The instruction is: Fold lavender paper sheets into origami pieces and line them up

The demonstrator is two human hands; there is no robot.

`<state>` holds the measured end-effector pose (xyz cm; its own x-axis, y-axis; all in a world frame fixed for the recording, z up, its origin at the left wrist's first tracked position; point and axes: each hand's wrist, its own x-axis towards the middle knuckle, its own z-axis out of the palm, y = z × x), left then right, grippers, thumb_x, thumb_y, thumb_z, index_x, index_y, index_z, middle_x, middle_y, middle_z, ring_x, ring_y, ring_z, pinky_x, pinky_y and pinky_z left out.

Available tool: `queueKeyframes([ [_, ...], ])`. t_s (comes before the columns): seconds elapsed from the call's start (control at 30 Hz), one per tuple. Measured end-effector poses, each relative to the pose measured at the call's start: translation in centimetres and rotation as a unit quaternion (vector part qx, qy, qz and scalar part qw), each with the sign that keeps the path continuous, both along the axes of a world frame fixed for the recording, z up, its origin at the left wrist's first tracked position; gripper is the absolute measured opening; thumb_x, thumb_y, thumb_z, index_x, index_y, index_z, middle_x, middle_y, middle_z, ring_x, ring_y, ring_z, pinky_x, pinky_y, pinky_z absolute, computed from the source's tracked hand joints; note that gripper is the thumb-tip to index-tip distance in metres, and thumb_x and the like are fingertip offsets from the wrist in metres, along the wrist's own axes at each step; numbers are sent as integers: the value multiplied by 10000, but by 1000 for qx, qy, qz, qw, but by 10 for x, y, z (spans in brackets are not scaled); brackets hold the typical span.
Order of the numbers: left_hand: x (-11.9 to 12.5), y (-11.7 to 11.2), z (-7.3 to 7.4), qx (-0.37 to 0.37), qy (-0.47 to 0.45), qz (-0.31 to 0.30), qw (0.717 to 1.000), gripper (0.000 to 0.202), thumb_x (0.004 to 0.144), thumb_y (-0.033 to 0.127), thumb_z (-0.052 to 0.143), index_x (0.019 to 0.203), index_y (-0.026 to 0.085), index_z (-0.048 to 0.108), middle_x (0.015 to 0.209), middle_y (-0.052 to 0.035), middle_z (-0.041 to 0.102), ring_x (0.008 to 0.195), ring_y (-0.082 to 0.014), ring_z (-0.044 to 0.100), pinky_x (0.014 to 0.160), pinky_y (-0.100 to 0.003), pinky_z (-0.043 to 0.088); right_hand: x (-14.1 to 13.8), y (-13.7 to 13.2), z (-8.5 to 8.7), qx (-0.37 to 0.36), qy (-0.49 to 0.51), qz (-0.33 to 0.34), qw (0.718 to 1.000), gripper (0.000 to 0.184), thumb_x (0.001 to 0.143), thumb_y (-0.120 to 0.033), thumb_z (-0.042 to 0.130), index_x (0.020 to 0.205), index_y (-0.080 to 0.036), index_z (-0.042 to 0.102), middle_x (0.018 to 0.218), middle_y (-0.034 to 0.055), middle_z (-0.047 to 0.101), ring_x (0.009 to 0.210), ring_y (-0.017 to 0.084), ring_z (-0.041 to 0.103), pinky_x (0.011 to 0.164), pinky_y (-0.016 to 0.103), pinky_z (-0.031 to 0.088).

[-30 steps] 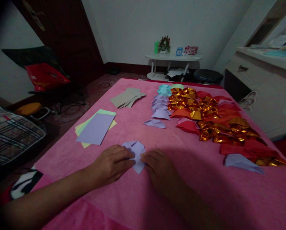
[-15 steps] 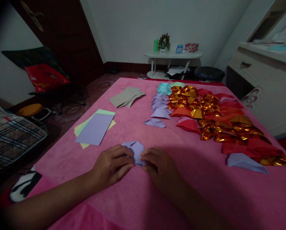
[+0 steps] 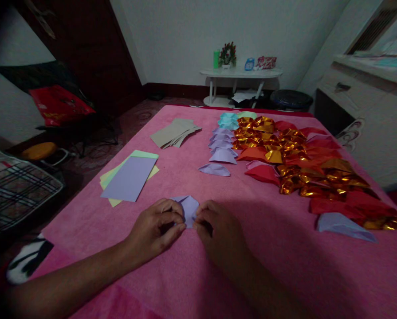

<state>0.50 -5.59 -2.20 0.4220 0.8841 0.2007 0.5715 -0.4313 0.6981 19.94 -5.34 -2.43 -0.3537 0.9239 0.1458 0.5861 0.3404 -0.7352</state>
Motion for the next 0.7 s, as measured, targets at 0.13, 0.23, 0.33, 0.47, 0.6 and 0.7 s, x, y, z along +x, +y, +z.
queueKeyframes([
  [0.13, 2, -1, 2, -7, 13, 12, 1000, 75, 758, 152, 592, 701, 181, 630, 816, -20, 603, 778, -157, 527, 715, -299, 413, -5, 1, 3, -13, -21, -5, 1000, 137, 717, -60, 582, 674, -189, 563, 829, 4, 580, 764, 139, 546, 688, 264, 420],
  [0.23, 3, -1, 2, -12, 14, 19, 1000, 69, 747, 158, 599, 683, 178, 616, 815, -17, 599, 770, -154, 524, 697, -292, 404, -7, 1, 5, -19, -31, -9, 999, 142, 703, -52, 583, 672, -188, 555, 823, 3, 569, 760, 141, 532, 678, 267, 401],
  [0.33, 3, -1, 2, -15, 13, 24, 1000, 72, 746, 162, 604, 677, 176, 611, 800, -15, 591, 762, -152, 520, 696, -293, 397, -7, 0, 6, -26, -43, -17, 999, 139, 701, -54, 578, 676, -188, 549, 820, 1, 556, 754, 144, 519, 668, 271, 387],
  [0.47, 3, 1, 1, -20, 3, 22, 1000, 67, 747, 173, 625, 681, 176, 615, 803, -14, 585, 766, -152, 516, 704, -296, 391, -7, -3, 9, -31, -35, -16, 999, 140, 745, -65, 532, 672, -184, 528, 810, 2, 529, 742, 142, 508, 653, 272, 375],
  [0.6, 1, 2, -1, -28, -12, 11, 999, 79, 763, 214, 644, 695, 176, 628, 823, -19, 586, 800, -161, 521, 727, -303, 391, -7, -3, 9, -30, -21, -12, 999, 139, 760, -79, 524, 667, -182, 527, 822, 7, 521, 750, 144, 509, 655, 275, 378],
  [0.7, -1, 2, -2, -37, -28, -1, 999, 86, 776, 251, 651, 721, 184, 650, 846, -24, 586, 821, -165, 523, 739, -304, 391, -6, -4, 6, -40, -7, -25, 999, 129, 753, -86, 545, 668, -183, 549, 837, 5, 527, 738, 136, 511, 648, 271, 382],
])
